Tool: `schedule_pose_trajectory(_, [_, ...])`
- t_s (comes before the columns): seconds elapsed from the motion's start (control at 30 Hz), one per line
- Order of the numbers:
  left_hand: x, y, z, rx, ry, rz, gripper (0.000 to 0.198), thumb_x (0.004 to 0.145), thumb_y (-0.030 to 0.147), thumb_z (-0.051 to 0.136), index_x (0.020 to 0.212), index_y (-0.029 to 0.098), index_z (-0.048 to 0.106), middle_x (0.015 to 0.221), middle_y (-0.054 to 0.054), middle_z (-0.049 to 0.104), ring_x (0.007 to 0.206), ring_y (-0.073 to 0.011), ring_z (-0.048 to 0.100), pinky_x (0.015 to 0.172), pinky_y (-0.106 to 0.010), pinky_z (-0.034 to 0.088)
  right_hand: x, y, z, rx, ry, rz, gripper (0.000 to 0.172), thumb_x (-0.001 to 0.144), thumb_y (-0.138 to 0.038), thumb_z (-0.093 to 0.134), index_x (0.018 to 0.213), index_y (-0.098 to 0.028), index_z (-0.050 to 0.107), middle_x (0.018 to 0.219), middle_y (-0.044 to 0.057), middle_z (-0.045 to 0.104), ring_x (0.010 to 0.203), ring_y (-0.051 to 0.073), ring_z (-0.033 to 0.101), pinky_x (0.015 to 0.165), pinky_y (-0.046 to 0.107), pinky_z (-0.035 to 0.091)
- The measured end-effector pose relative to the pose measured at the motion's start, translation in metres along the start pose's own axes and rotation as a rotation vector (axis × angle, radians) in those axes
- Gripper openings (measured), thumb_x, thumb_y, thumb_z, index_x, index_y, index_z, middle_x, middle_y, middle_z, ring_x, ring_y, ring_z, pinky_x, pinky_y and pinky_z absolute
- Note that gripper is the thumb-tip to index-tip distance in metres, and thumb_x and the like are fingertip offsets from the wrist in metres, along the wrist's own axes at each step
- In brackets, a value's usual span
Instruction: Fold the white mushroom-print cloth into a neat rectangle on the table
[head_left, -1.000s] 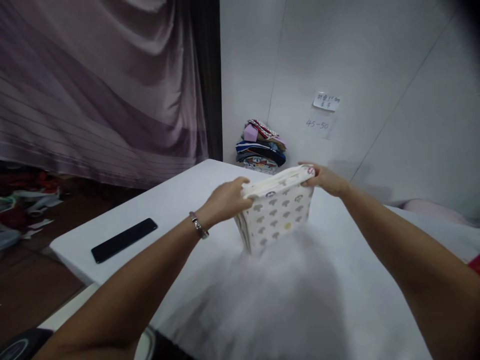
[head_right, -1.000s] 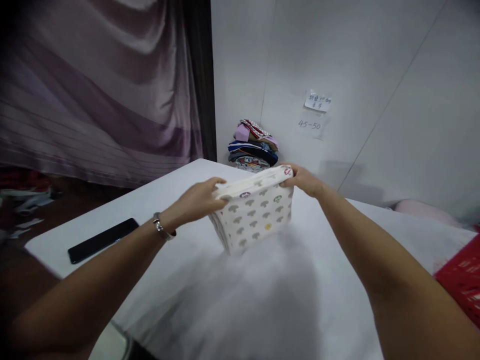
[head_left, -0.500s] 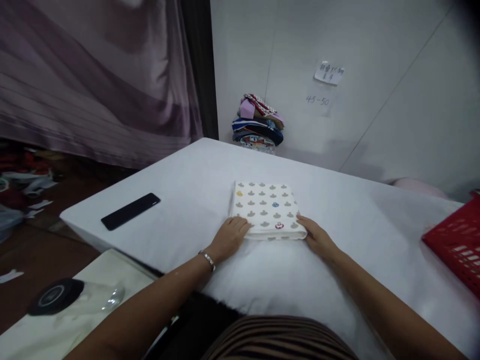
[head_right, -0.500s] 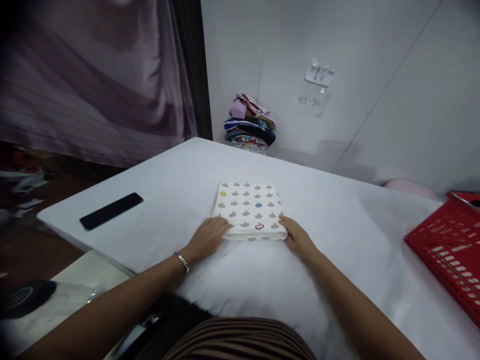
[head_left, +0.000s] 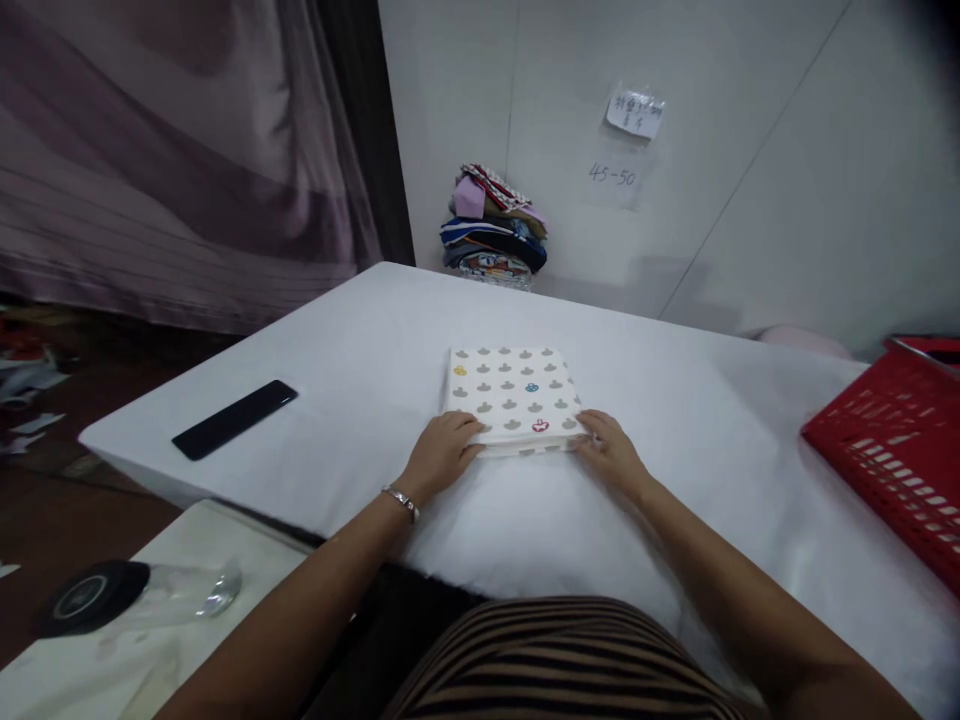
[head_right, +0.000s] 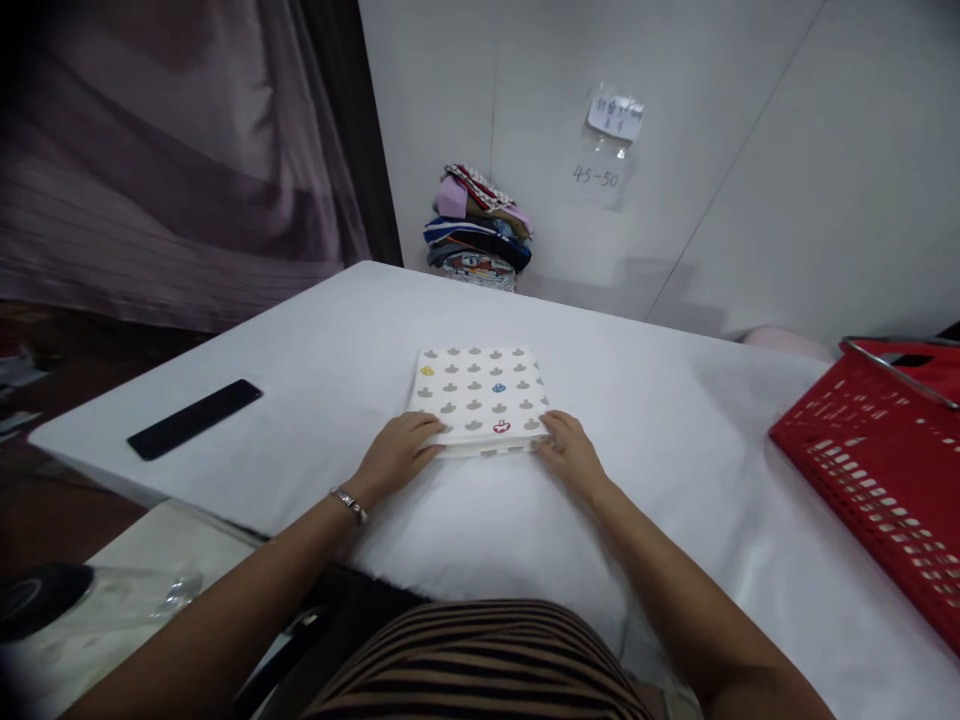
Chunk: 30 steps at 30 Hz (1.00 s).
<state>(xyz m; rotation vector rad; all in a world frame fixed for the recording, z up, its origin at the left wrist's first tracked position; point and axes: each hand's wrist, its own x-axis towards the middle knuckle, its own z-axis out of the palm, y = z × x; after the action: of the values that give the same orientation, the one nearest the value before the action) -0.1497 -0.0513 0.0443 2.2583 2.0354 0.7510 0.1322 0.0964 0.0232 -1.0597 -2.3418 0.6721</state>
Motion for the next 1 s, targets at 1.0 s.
schedule_pose_trajectory(1.0, [-0.016,0.007,0.019,-0.038,0.040,-0.079,0.029,0.089,0.023,0.049,0.115,0.021,0.058,0.118,-0.008,0.060,0.113,-0.0222,0.050,0.097,-0.041,0.039,0.005,0.026,0.016,-0.082,0.145,-0.010,0.045,0.081,-0.026,0.043,0.126,-0.027,0.049,0.129,0.006,0.050,0.117,0.025,0.050,0.094,0.040,0.045])
